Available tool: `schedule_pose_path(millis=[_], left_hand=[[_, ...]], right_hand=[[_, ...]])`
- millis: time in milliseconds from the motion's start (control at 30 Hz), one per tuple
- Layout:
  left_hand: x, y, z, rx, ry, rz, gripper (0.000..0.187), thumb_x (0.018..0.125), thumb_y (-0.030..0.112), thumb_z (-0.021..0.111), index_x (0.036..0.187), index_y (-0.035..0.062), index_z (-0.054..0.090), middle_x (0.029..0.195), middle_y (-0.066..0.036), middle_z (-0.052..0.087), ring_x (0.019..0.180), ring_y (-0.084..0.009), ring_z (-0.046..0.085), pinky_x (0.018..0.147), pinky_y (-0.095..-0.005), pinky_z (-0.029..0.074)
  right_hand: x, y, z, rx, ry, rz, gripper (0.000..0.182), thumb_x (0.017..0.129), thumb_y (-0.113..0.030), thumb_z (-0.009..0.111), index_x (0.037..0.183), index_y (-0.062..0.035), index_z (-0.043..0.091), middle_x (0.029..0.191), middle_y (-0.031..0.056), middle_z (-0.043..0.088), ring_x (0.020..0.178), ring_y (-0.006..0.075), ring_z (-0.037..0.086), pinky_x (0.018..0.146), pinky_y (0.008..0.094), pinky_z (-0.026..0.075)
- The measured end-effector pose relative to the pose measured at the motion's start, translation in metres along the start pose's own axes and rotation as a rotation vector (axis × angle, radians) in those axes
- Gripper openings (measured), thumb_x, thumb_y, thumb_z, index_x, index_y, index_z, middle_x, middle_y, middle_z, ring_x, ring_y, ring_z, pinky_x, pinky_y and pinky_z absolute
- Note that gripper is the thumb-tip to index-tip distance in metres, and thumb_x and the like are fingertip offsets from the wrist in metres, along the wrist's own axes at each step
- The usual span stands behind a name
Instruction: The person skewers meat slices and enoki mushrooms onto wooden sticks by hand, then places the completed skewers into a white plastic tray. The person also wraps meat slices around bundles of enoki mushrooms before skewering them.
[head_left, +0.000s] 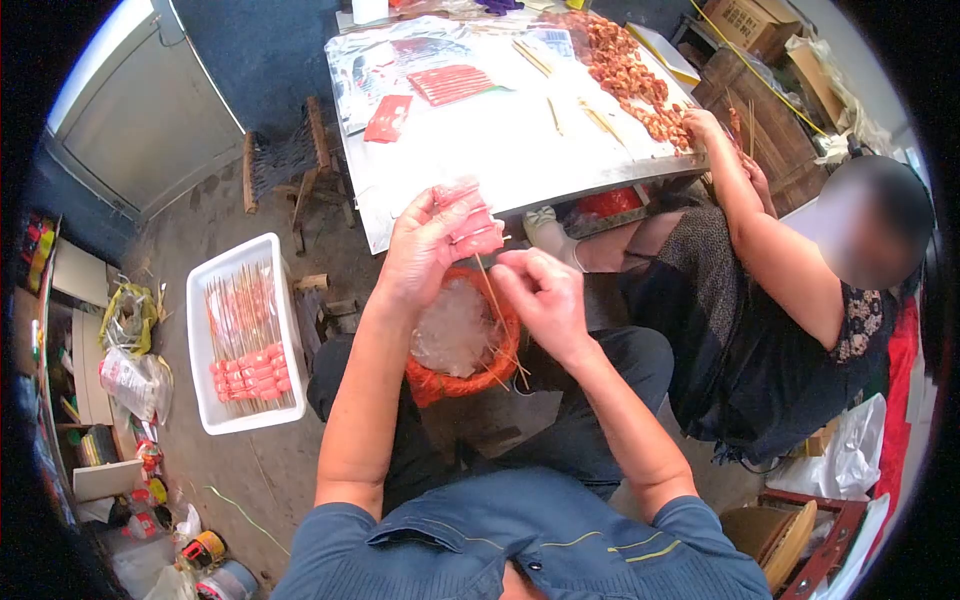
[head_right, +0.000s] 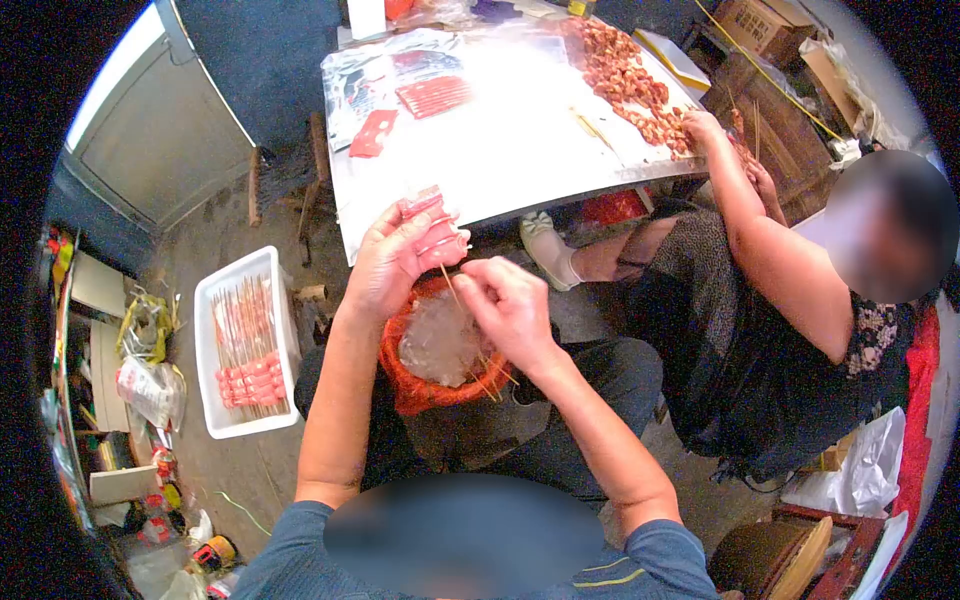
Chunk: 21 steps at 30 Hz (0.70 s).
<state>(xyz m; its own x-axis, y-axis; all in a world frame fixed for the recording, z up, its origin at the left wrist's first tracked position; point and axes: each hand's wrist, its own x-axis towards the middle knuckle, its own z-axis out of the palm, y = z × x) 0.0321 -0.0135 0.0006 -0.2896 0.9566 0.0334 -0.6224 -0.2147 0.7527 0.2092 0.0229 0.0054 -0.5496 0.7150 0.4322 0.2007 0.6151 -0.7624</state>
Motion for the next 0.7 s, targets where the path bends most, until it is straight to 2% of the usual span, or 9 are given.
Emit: schedule_pose_path(millis=[33,100,133,233,267,333,467,533,700], left_hand=[[-0.001,0.002,0.000,0.000,0.000,-0.002,0.033,0.094,0.014,0.062,0.123,0.0006,0.054,0.110,-0.016,0.065,0.095,-0.0288,0.068,0.082,-0.0421,0.060],[-0.003,0.004,0.001,0.004,-0.006,-0.039,0.031,0.094,0.012,0.061,0.122,0.0010,0.055,0.110,-0.017,0.066,0.094,-0.0298,0.069,0.080,-0.0419,0.061],[-0.003,0.004,0.002,0.001,-0.007,-0.043,0.031,0.094,0.012,0.061,0.122,0.0010,0.055,0.110,-0.017,0.066,0.094,-0.0298,0.069,0.080,-0.0419,0.061],[-0.003,0.003,0.005,0.009,-0.079,-0.105,0.031,0.094,0.010,0.062,0.122,0.0010,0.056,0.107,-0.017,0.067,0.093,-0.0294,0.070,0.078,-0.0415,0.061],[-0.002,0.001,0.008,0.035,-0.072,-0.117,0.029,0.093,0.011,0.064,0.119,0.0001,0.057,0.105,-0.015,0.067,0.090,-0.0259,0.070,0.077,-0.0396,0.061],[-0.001,-0.003,0.006,0.062,-0.063,-0.133,0.029,0.092,0.011,0.065,0.116,-0.0008,0.058,0.103,-0.013,0.066,0.087,-0.0225,0.069,0.076,-0.0377,0.061],[-0.001,-0.004,0.003,0.129,-0.090,-0.137,0.031,0.091,0.011,0.066,0.119,-0.0013,0.059,0.103,-0.013,0.067,0.087,-0.0225,0.070,0.075,-0.0384,0.061],[-0.002,-0.003,0.005,0.151,-0.102,-0.169,0.031,0.091,0.011,0.067,0.118,-0.0016,0.059,0.103,-0.012,0.067,0.086,-0.0212,0.069,0.075,-0.0375,0.061],[-0.001,-0.005,0.001,0.201,-0.113,-0.151,0.031,0.089,0.011,0.068,0.117,-0.0009,0.060,0.103,-0.011,0.067,0.085,-0.0180,0.068,0.074,-0.0349,0.060]], right_hand=[[0.001,0.009,-0.002,0.000,0.058,0.017,0.012,0.084,-0.010,0.071,0.090,-0.0001,0.068,0.075,0.0066,0.064,0.061,0.0120,0.056,0.056,0.0267,0.046],[0.011,0.025,-0.006,0.154,0.202,0.059,0.011,0.085,-0.008,0.070,0.092,-0.0005,0.068,0.076,0.0031,0.063,0.061,0.0072,0.053,0.055,0.0242,0.043],[0.018,0.027,-0.010,0.234,0.215,0.184,0.012,0.085,-0.007,0.070,0.094,-0.0006,0.068,0.076,-0.0001,0.061,0.061,0.0034,0.048,0.054,0.0217,0.040],[0.034,0.022,-0.023,0.253,0.096,0.204,0.018,0.086,-0.008,0.069,0.101,0.0001,0.068,0.074,-0.0024,0.058,0.059,0.0026,0.046,0.053,0.0209,0.039],[0.037,0.018,-0.025,0.252,0.097,0.206,0.018,0.086,-0.008,0.069,0.101,0.0001,0.068,0.074,-0.0024,0.058,0.059,0.0026,0.046,0.053,0.0209,0.039],[0.041,0.013,-0.025,0.348,-0.133,0.287,0.019,0.086,-0.009,0.069,0.103,-0.0001,0.069,0.073,-0.0021,0.063,0.060,0.0020,0.050,0.054,0.0205,0.042],[0.037,0.021,-0.019,0.372,-0.128,0.292,0.016,0.086,-0.010,0.069,0.099,-0.0002,0.070,0.074,-0.0006,0.067,0.063,0.0021,0.055,0.057,0.0210,0.046],[0.034,0.027,-0.017,0.246,-0.086,0.183,0.013,0.086,-0.010,0.069,0.094,0.0000,0.071,0.077,0.0017,0.070,0.065,0.0030,0.058,0.059,0.0222,0.048],[0.031,0.026,-0.014,0.197,-0.071,0.154,0.012,0.086,-0.011,0.069,0.090,-0.0003,0.071,0.073,0.0038,0.069,0.064,0.0046,0.059,0.057,0.0234,0.048]])
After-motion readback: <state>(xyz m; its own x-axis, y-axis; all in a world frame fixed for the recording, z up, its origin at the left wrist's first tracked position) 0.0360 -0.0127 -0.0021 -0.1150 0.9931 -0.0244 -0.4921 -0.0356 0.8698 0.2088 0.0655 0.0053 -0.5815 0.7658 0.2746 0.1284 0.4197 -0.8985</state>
